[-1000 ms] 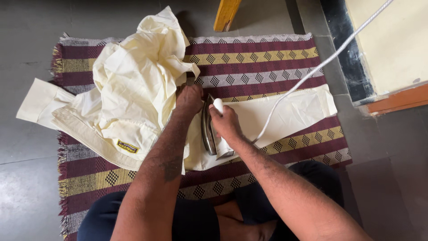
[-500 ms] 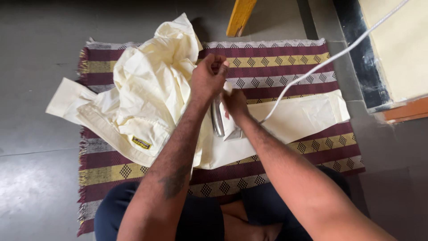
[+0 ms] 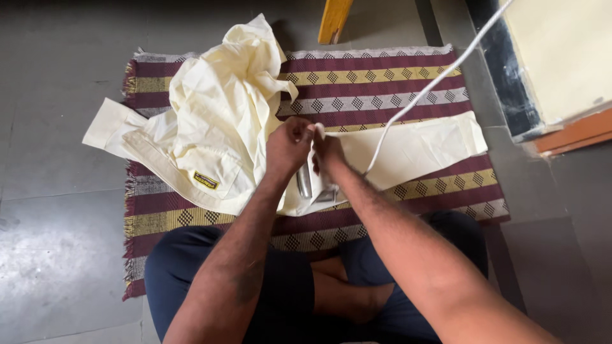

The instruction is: The person irons a light-colored shirt laid out on a patterned mat on the floor. They use an electric iron to smooth the sleeves and body of the shirt, periodically adjusting the fabric with their hands.

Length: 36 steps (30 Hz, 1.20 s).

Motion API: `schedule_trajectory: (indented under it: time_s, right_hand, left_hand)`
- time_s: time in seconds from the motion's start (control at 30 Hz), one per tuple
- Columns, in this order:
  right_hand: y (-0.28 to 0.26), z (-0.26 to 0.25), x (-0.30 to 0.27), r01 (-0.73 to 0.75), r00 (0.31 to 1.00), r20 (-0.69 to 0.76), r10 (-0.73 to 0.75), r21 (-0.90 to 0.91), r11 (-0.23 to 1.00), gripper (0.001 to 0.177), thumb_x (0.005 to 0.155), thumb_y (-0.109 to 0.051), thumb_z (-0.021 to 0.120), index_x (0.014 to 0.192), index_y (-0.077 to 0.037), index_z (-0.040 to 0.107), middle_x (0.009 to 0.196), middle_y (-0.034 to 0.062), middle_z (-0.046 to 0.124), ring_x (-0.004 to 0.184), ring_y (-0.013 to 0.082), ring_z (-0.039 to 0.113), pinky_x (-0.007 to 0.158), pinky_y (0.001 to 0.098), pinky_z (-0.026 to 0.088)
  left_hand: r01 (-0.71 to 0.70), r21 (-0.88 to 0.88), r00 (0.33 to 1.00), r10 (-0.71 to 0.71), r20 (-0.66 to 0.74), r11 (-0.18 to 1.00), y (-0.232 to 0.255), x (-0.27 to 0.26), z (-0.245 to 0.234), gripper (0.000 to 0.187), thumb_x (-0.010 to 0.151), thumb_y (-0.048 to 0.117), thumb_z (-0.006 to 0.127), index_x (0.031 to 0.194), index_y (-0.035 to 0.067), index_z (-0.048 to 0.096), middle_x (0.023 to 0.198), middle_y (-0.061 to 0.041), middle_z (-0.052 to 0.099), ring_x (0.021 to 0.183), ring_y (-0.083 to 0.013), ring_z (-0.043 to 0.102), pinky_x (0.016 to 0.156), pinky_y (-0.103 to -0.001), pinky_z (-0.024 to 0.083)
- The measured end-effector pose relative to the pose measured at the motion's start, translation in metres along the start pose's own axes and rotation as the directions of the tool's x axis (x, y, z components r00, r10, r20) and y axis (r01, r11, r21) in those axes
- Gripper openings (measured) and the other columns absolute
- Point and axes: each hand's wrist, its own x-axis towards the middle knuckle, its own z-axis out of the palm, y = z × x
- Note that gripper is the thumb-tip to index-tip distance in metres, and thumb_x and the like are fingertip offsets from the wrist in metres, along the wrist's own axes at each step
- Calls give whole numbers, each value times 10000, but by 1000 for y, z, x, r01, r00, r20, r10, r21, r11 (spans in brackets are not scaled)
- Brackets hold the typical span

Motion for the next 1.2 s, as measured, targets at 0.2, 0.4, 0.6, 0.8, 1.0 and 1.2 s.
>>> schedule_trajectory:
  time_s: [0.2,0.4,0.6,0.8,1.0,1.2]
  right_hand:
    - [41,2,-43,28,1000,-4,-28,33,999,437,1057,-421,501,1070,11,560,575,65,540,382,172,478,334,367,423]
    - [55,5,-88,104,995,-5,-104,17,994,533,1032,-448,540,1036,78,630,555,58,541,362,180,495,323,351,394]
    - [53,3,-104,55,998,0,-55,-42,998,504,1039,-467,520,1098,26,610,599,40,559,386,140,509,345,314,439]
    - [58,4,-101,131,990,-31,-136,-146,981,518,1053,-421,541,1071,91,618,641,72,603,396,150,559,349,318,467]
    - [63,0,-86,169,974,-102,-204,-279,945,404,1029,-358,556,1117,29,631,775,102,711,409,144,607,356,312,507]
    - [64,-35,-68,129,980,-108,-168,-295,947,293,1003,-326,569,1115,-67,648,813,89,729,446,118,609,369,281,508]
  left_hand:
    - [-143,105,990,141,30,984,-17,4,28,215,927,264,712,1060,95,709,1015,-89,757,914,-255,741,819,-396,581]
    - [-186,114,983,185,16,976,-27,-6,32,218,926,251,719,1042,67,706,1028,-114,760,932,-296,738,834,-415,583]
    - [-123,180,988,103,115,976,-20,-9,31,229,956,271,693,1078,78,698,1051,-98,755,914,-232,753,855,-380,592]
    - [-108,196,988,83,132,975,-18,-12,30,222,968,259,676,1100,81,693,1056,-91,751,914,-219,750,859,-368,590]
    - [-121,144,992,113,60,982,-34,-20,36,207,955,180,663,1129,70,685,1116,-115,714,962,-243,745,895,-377,590]
    - [-213,352,943,98,318,911,-70,-17,58,429,920,166,671,1334,71,610,1354,-160,641,1170,-298,674,1053,-393,530]
